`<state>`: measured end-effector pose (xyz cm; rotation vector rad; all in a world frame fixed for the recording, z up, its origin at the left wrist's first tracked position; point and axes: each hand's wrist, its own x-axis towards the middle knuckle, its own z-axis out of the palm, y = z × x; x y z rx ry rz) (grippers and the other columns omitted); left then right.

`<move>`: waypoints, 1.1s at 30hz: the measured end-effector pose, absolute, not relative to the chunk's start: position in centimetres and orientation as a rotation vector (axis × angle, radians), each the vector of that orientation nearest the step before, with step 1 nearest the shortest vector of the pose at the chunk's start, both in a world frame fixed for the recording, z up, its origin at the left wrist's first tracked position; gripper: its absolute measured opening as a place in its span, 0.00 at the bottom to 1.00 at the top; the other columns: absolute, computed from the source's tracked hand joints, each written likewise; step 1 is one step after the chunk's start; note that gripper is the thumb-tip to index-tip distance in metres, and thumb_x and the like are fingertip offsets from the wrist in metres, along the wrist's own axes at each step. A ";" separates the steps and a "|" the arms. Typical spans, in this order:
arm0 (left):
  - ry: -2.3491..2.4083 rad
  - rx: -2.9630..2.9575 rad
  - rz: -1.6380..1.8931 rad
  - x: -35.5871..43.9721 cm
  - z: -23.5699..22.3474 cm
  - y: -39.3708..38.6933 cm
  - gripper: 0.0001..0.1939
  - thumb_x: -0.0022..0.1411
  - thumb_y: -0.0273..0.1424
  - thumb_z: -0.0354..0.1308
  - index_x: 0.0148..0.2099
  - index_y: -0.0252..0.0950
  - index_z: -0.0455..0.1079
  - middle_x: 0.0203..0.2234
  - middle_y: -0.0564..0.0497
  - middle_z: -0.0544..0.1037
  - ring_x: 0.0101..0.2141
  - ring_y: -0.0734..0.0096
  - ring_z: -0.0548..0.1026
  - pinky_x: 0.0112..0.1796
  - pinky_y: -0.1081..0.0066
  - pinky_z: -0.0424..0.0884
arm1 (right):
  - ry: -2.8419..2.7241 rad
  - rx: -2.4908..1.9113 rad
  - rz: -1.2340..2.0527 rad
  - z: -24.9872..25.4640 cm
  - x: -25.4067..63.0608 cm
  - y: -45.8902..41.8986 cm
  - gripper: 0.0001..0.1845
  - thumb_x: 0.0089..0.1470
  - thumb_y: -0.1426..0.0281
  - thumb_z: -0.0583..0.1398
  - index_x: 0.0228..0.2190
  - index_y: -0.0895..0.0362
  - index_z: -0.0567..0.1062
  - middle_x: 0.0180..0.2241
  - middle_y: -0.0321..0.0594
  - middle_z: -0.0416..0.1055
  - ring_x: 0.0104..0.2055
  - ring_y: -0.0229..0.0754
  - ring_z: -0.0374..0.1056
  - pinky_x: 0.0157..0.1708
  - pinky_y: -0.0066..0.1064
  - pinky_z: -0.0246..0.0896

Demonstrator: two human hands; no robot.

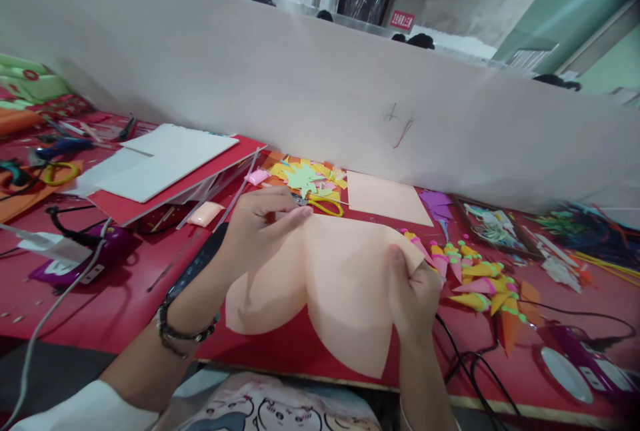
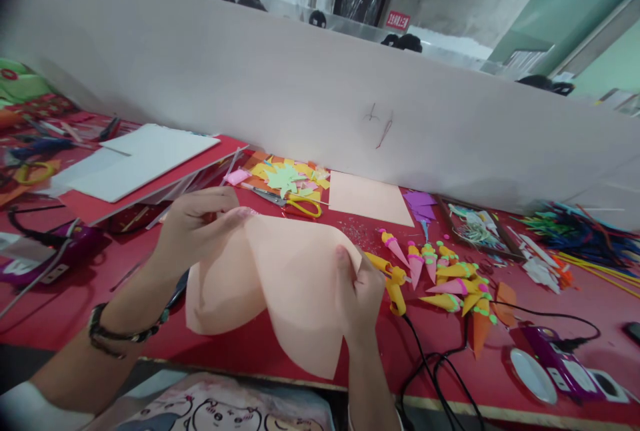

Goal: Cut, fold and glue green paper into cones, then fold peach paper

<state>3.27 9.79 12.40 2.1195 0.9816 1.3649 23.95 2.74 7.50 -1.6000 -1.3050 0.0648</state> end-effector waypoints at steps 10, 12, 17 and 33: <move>1.206 2.347 1.172 1.4 10.2 10.5 0.21 0.57 0.34 0.50 0.17 0.35 0.47 0.13 0.58 0.50 0.18 0.79 0.52 0.20 0.75 0.48 | -1.299 -1.648 0.095 6.5 25.1 2.4 0.16 0.51 0.62 0.53 0.24 0.62 0.73 0.16 0.37 0.66 0.20 0.38 0.62 0.19 0.27 0.55; 1.188 2.383 1.126 1.2 10.1 10.6 0.20 0.58 0.34 0.49 0.18 0.35 0.47 0.14 0.58 0.51 0.18 0.80 0.52 0.20 0.75 0.49 | -1.304 -1.651 0.097 6.1 25.3 2.3 0.16 0.51 0.62 0.53 0.25 0.62 0.73 0.18 0.38 0.67 0.21 0.38 0.62 0.21 0.27 0.56; 1.195 2.403 1.132 1.3 9.9 10.8 0.20 0.58 0.35 0.49 0.18 0.34 0.49 0.14 0.57 0.51 0.19 0.79 0.53 0.20 0.76 0.49 | -1.287 -1.633 0.082 5.4 25.5 2.5 0.17 0.51 0.62 0.53 0.25 0.62 0.73 0.17 0.38 0.67 0.21 0.38 0.62 0.21 0.28 0.55; 1.055 1.510 0.893 -3.9 6.1 9.7 0.13 0.57 0.35 0.52 0.45 0.41 0.62 0.28 0.55 0.72 0.27 0.74 0.71 0.24 0.77 0.67 | -0.944 -1.719 -0.026 3.5 27.4 2.4 0.16 0.46 0.60 0.57 0.21 0.61 0.71 0.20 0.43 0.70 0.24 0.44 0.66 0.22 0.31 0.57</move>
